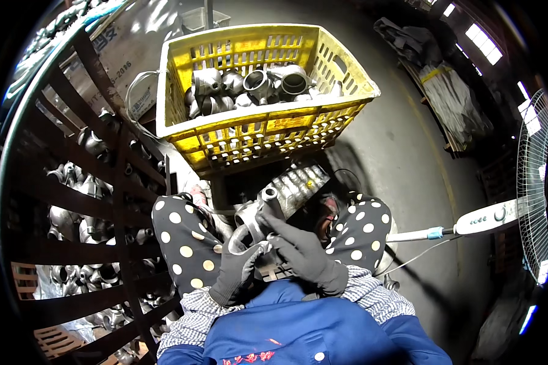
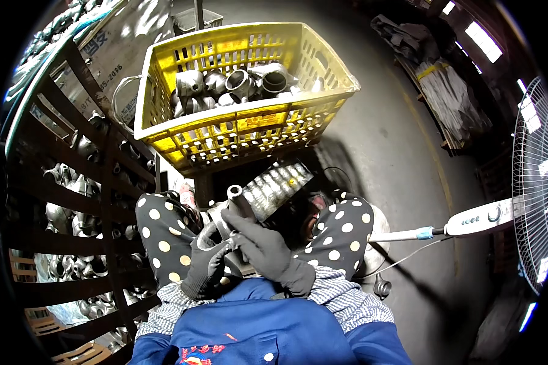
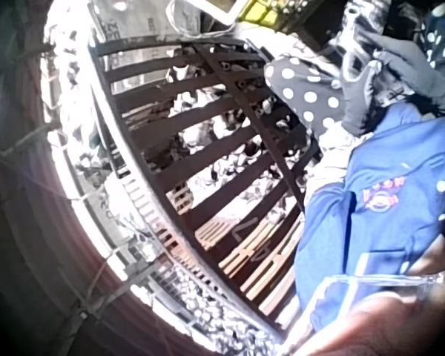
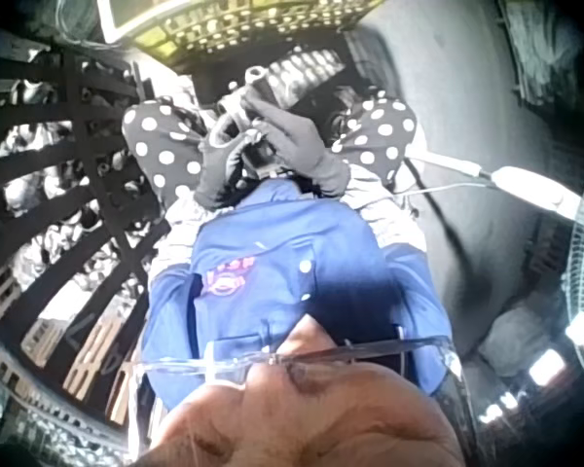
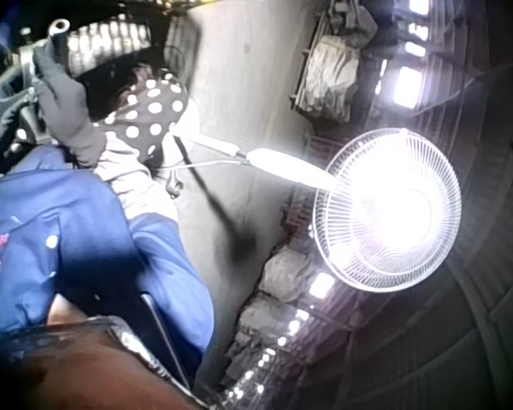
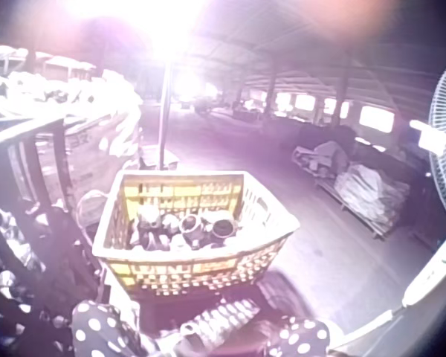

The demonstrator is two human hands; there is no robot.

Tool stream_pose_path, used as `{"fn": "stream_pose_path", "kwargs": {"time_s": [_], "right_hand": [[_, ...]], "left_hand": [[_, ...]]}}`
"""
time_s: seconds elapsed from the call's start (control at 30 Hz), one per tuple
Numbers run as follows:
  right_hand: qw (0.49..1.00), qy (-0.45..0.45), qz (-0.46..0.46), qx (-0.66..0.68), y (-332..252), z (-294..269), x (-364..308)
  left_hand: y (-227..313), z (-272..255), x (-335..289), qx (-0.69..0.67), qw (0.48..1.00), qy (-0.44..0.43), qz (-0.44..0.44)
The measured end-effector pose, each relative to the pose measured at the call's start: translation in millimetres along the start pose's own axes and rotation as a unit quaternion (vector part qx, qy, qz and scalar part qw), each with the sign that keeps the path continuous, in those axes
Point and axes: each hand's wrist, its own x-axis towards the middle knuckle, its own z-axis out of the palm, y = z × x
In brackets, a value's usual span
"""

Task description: The person takes metal parts from a large wooden bin, scrubs the outer surface of each part with a handheld tool, and places them into a yellow plastic crate.

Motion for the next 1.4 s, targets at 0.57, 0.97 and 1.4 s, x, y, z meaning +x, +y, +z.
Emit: {"fn": "stream_pose_path", "kwargs": {"time_s": [0.57, 0.97, 1.4], "right_hand": [[0.991, 0.081, 0.094, -0.046, -16.1, -34.1, 2.3], [0.985, 0.133, 0.109, 0.019, -10.3, -30.8, -7.8], [0.911, 0.227, 0.257, 0.23, 16.1, -37.1, -2.4]], "left_hand": [[18.8, 2.3, 0.1, 0.065, 0.996, -0.031, -0.052], [23.1, -5.9, -4.1, -0.034, 0.999, 0.0, 0.017], [-18.0, -31.9, 11.0, -0.219, 0.972, 0.006, -0.079]]}}
